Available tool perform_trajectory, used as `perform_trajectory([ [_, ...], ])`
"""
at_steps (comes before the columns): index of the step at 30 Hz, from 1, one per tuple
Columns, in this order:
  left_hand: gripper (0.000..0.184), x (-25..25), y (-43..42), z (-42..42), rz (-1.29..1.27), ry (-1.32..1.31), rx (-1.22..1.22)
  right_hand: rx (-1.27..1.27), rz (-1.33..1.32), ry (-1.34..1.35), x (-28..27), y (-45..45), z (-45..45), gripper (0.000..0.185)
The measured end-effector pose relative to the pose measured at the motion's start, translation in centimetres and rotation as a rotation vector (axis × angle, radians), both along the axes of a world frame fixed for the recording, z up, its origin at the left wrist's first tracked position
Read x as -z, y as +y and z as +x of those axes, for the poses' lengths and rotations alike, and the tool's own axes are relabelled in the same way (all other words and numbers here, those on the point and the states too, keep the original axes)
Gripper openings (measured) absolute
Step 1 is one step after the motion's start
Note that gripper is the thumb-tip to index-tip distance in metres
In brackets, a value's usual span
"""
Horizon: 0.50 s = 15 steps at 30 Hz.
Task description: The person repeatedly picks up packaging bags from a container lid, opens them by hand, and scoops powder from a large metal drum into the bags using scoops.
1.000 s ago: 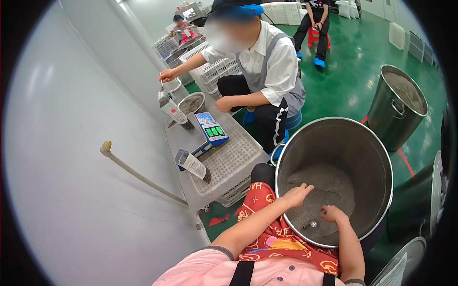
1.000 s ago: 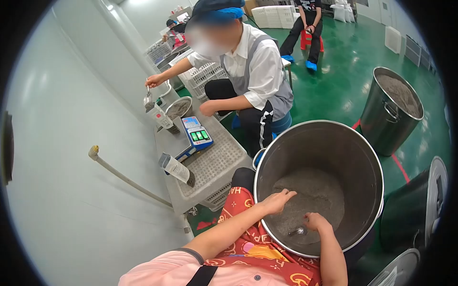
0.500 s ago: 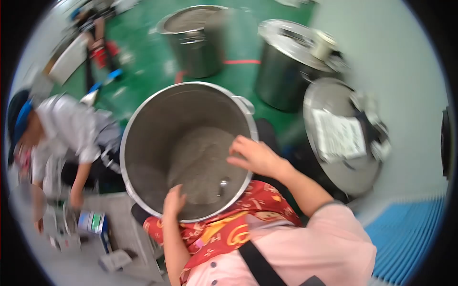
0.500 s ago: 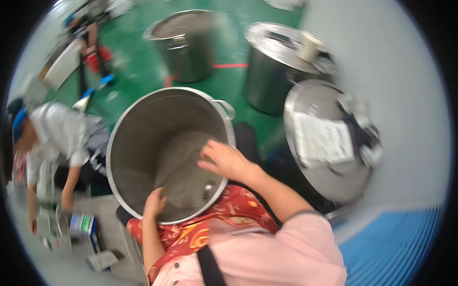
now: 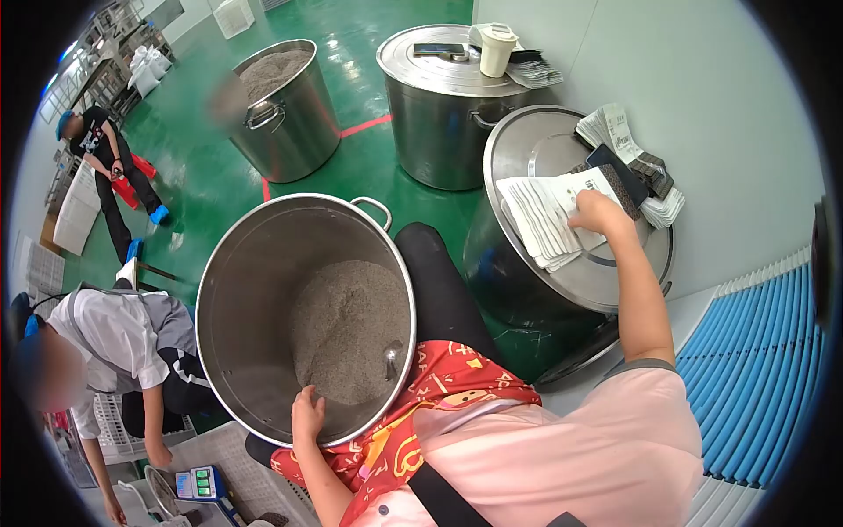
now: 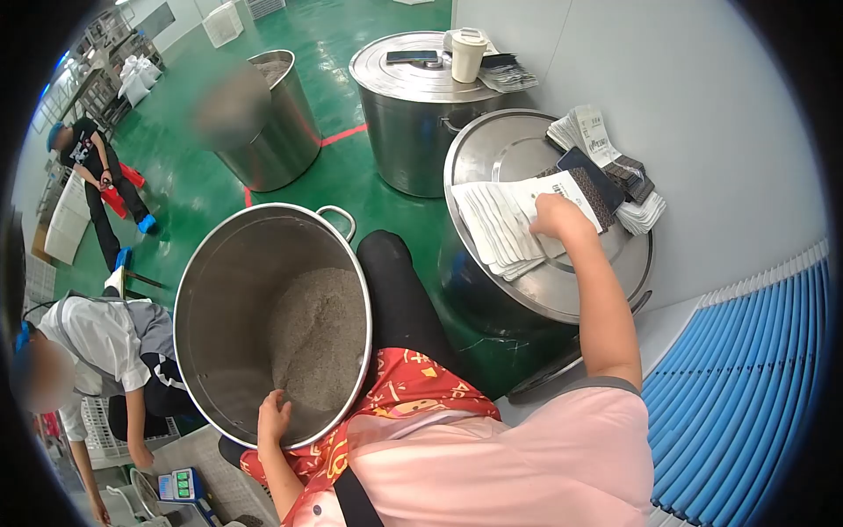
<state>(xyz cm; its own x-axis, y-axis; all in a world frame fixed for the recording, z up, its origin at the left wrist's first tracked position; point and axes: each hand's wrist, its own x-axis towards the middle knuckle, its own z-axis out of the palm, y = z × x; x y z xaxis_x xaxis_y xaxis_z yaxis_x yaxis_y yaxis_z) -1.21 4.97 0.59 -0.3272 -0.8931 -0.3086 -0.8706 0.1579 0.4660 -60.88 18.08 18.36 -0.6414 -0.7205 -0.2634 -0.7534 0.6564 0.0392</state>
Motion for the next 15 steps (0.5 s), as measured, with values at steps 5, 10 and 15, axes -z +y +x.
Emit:
perform_trajectory([
  [5,0.036,-0.4,0.2,-0.2,-0.019,0.011,0.006,0.036,0.014,0.006,2.3,-0.5,-0.9,0.029],
  [10,0.036,0.3,0.1,0.3,-0.073,0.058,0.006,0.029,0.060,0.096,2.7,-1.1,-0.4,0.023],
  [15,0.035,-1.3,0.2,-0.6,-0.039,0.040,-0.026,0.002,0.069,0.161,4.0,-0.9,-1.6,0.024],
])
